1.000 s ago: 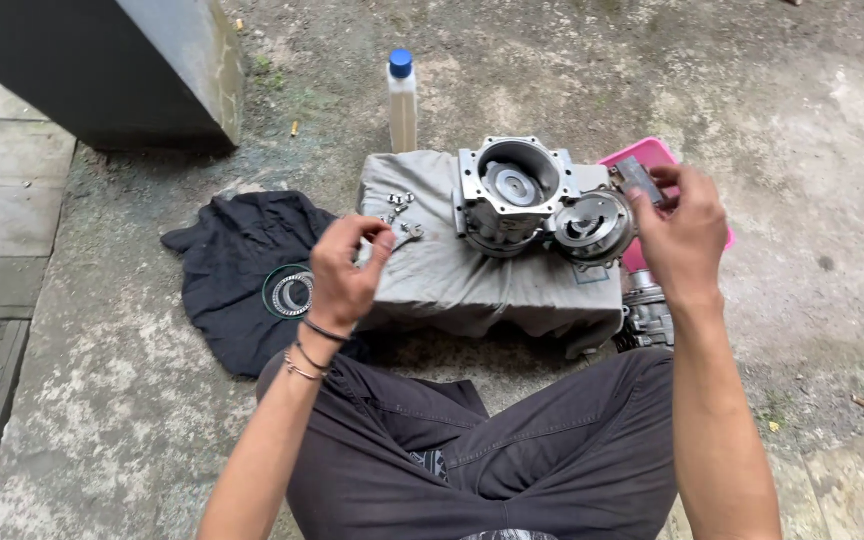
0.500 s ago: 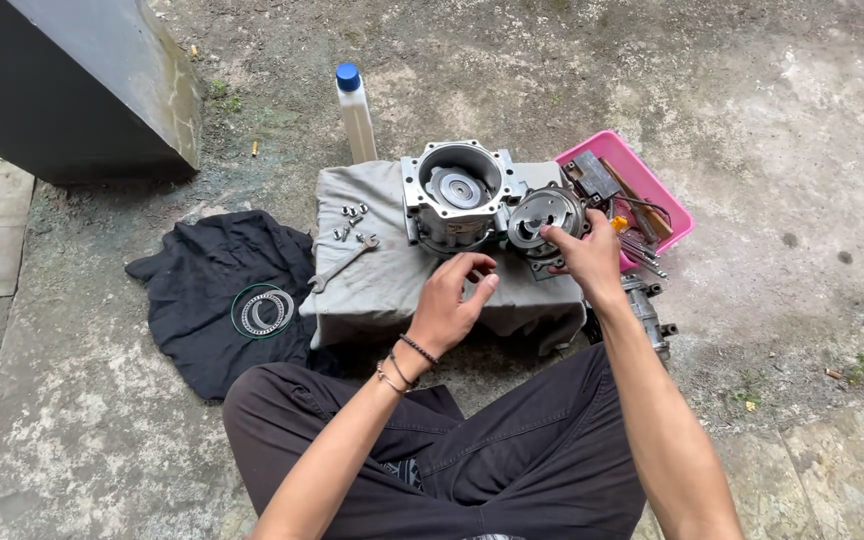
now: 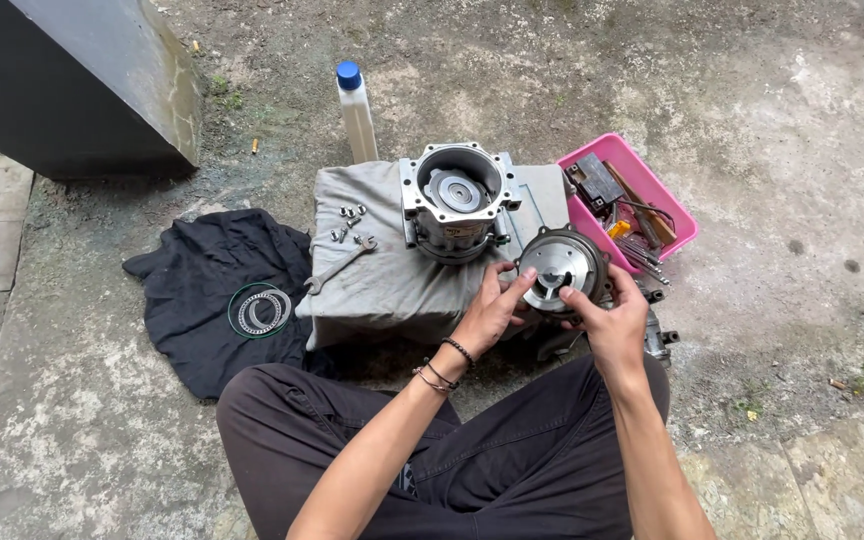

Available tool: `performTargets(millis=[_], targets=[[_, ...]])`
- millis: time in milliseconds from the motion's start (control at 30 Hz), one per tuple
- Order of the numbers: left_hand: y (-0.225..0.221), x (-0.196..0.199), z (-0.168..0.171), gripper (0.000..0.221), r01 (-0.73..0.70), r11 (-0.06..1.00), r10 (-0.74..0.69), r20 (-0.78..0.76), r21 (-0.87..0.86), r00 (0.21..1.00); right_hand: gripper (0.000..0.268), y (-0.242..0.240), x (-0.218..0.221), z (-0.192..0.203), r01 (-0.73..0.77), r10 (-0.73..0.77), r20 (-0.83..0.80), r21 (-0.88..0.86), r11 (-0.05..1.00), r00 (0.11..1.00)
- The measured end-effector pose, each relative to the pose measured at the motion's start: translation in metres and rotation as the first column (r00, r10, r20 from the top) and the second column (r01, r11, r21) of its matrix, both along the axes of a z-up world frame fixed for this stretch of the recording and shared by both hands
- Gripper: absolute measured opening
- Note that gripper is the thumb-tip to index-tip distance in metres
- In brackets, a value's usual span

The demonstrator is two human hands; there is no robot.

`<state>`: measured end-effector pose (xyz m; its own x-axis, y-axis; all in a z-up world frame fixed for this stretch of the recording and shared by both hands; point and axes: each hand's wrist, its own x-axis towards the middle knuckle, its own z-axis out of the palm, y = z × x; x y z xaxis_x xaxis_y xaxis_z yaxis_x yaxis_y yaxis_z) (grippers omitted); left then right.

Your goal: Disassembling and reassembling a mechanical compressor unit while sitting on the ground.

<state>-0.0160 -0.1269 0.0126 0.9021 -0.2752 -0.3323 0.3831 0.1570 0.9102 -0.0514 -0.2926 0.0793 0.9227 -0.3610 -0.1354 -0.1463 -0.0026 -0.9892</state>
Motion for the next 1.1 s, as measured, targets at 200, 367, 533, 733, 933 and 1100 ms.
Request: performTargets(millis=[200, 367, 533, 733, 933, 1100], targets=[[0.004, -0.032, 0.055, 0.111, -0.072, 0.969, 0.029, -0.181, -0.236, 0.983, 0.056, -0.002, -0.025, -0.001, -0.011, 0.005, 0.041, 0.153, 0.988, 0.999], [0.022, -0.056, 0.071, 0.082, -0.098, 0.966, 0.07, -0.122, -0.241, 0.99, 0.055, 0.017, -0.031, 0.01, -0.111, 0.096, 0.08, 0.224, 0.968, 0.992], [0.059, -0.076, 0.085, 0.059, -0.167, 0.968, 0.157, -0.067, -0.189, 0.985, 0.059, 0.039, -0.033, 0.01, -0.237, 0.218, 0.099, 0.272, 0.933, 0.971], [0.092, -0.091, 0.089, 0.048, -0.292, 0.929, 0.291, -0.039, -0.227, 0.956, 0.051, 0.05, -0.029, -0.006, -0.392, 0.391, 0.065, 0.294, 0.872, 0.918], [0.108, -0.094, 0.077, 0.045, -0.463, 0.865, 0.466, -0.033, -0.192, 0.884, 0.042, 0.075, -0.024, -0.001, -0.441, 0.439, 0.047, 0.165, 0.882, 0.897], [0.132, -0.087, 0.065, 0.041, -0.564, 0.797, 0.562, -0.074, -0.215, 0.824, 0.053, 0.087, -0.018, -0.002, -0.553, 0.554, 0.009, 0.042, 0.832, 0.833]])
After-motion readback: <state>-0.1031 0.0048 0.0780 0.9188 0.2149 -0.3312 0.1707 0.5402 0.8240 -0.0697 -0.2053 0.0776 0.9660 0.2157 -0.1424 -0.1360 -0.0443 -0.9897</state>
